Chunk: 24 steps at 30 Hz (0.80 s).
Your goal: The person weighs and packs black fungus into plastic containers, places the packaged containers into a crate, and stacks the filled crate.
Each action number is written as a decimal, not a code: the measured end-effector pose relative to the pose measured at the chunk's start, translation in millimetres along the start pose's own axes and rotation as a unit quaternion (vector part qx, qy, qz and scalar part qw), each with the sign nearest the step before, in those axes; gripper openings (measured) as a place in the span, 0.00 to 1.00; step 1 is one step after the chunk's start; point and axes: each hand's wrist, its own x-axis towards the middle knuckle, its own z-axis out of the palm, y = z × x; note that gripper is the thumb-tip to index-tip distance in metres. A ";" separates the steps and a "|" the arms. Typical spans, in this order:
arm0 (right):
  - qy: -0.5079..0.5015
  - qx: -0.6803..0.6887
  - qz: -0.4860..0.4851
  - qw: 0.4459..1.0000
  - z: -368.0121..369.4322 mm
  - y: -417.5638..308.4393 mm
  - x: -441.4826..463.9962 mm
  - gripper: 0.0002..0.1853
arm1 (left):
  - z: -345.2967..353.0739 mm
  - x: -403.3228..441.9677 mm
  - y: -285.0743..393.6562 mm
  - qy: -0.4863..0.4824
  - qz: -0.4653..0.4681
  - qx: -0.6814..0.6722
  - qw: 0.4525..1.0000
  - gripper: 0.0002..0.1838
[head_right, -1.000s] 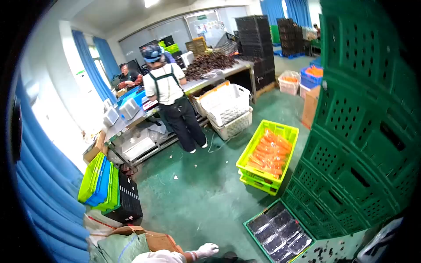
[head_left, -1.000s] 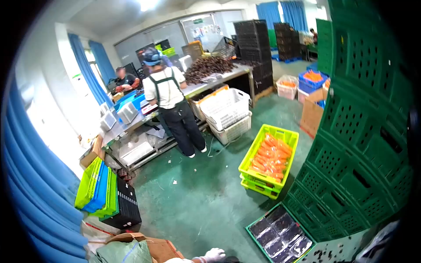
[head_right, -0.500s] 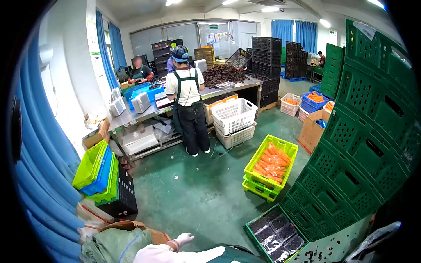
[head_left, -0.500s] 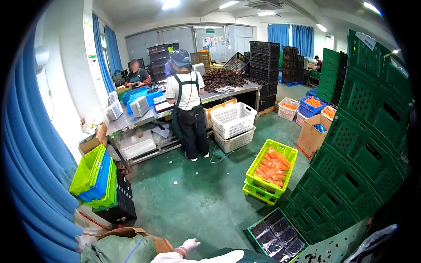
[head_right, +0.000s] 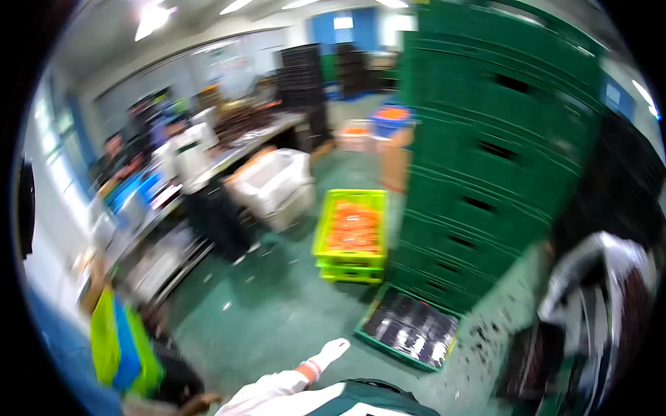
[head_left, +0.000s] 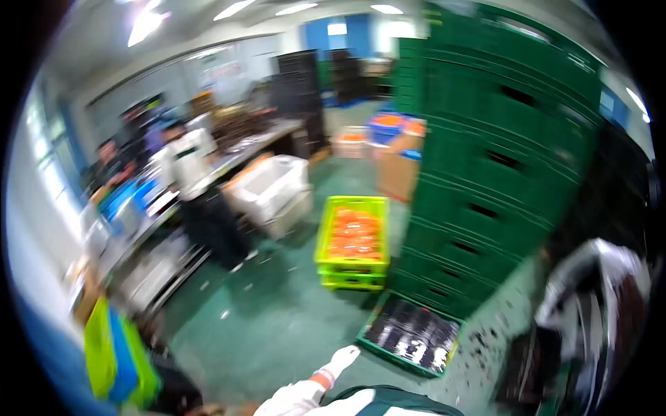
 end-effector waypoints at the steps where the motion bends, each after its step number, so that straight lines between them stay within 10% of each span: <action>1: 0.047 -0.006 -0.044 0.998 1.5 47.7 -15.5 0.20 | 16.3 -2.2 -0.9 -0.009 0.028 -0.005 1.000 0.19; 2: 0.138 -0.014 -0.156 0.978 13.1 91.6 -37.4 0.20 | 28.2 -4.9 -2.9 -0.063 0.034 -0.001 0.997 0.19; 3: 0.075 -0.039 0.067 0.994 3.1 66.6 -84.1 0.23 | 45.0 -7.8 -18.3 -0.096 0.073 0.023 0.992 0.19; 8: 0.137 0.078 0.211 0.965 -28.3 1.9 -189.8 0.26 | 119.8 25.2 28.1 -0.397 0.094 0.203 0.890 0.19; 17: 0.136 0.169 0.435 0.874 46.0 76.2 -301.8 0.25 | 357.3 -5.4 315.3 -0.567 0.362 0.246 0.698 0.19; 24: 0.314 0.246 0.422 0.814 51.3 67.0 -320.7 0.21 | 491.2 -109.2 414.9 -0.662 0.491 0.251 0.507 0.19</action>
